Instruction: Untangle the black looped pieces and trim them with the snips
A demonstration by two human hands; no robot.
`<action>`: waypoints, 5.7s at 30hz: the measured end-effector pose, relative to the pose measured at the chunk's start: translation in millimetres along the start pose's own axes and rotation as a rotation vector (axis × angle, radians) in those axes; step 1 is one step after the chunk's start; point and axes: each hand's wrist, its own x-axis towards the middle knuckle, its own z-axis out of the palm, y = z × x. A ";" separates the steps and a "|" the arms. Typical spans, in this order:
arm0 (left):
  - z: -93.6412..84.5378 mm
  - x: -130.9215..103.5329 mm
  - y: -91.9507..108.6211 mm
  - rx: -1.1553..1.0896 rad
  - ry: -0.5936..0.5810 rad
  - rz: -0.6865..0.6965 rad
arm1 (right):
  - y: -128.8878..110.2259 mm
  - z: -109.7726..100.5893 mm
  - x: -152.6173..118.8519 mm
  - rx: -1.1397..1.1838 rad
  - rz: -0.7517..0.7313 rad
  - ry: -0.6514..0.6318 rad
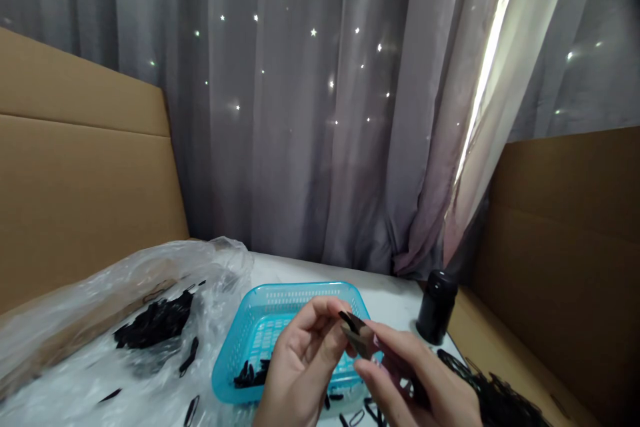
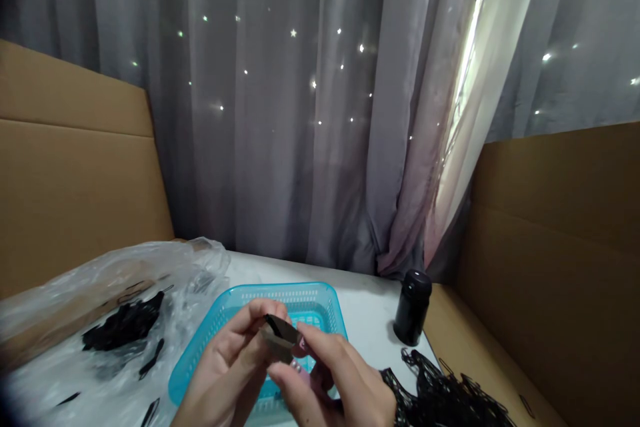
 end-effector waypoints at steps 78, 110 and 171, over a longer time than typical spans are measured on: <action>1.2 -1.3 -12.5 0.053 0.246 0.077 | -1.3 -3.9 18.3 -0.117 -0.180 -0.111; -1.1 0.8 -7.5 0.067 0.222 0.027 | 7.8 -8.4 5.3 -0.034 -0.029 -0.161; -1.9 -2.6 -13.1 0.040 0.220 0.118 | 0.9 9.6 -11.2 0.003 0.033 -0.003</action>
